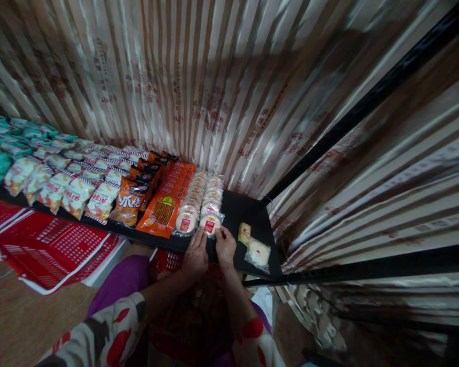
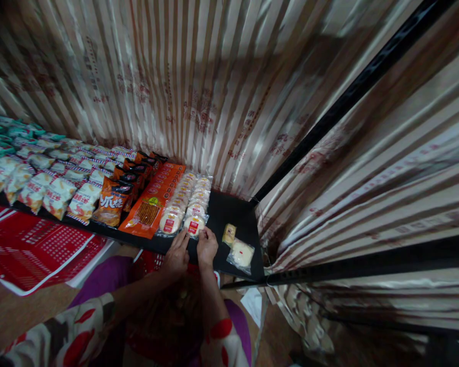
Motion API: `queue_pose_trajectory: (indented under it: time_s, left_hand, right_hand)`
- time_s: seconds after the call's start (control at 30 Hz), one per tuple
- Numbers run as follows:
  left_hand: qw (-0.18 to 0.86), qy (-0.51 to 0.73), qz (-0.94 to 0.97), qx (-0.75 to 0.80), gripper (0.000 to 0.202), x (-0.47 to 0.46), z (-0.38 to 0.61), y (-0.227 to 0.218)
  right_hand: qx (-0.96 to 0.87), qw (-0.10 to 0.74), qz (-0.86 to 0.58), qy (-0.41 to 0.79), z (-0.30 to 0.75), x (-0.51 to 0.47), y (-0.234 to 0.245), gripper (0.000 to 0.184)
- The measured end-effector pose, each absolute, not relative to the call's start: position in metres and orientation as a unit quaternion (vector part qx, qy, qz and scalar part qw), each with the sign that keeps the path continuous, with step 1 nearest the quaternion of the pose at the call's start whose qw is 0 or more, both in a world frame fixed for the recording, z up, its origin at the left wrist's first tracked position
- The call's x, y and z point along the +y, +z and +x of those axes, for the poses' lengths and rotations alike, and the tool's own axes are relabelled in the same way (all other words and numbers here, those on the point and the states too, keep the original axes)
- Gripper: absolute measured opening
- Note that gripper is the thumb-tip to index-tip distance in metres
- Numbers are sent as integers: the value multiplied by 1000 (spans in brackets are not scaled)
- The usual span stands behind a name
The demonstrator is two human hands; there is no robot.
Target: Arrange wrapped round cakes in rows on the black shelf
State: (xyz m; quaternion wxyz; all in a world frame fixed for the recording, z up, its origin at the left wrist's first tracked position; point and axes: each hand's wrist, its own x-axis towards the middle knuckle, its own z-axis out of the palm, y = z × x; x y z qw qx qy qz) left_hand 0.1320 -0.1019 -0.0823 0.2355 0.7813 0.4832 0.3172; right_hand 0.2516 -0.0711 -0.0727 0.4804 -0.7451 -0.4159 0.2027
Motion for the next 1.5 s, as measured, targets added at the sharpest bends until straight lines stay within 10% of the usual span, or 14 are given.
queue_pose_trajectory:
  time_s: [0.97,1.5]
  left_hand:
    - [198,296,806,473,59,-83,143,-83]
    - [151,316,817,458,57,-81,143,-97]
  right_hand:
    - [-404,510,-724,228,263,-49,-77,39]
    - [-496,368,-781,100,255,-45,-69,38]
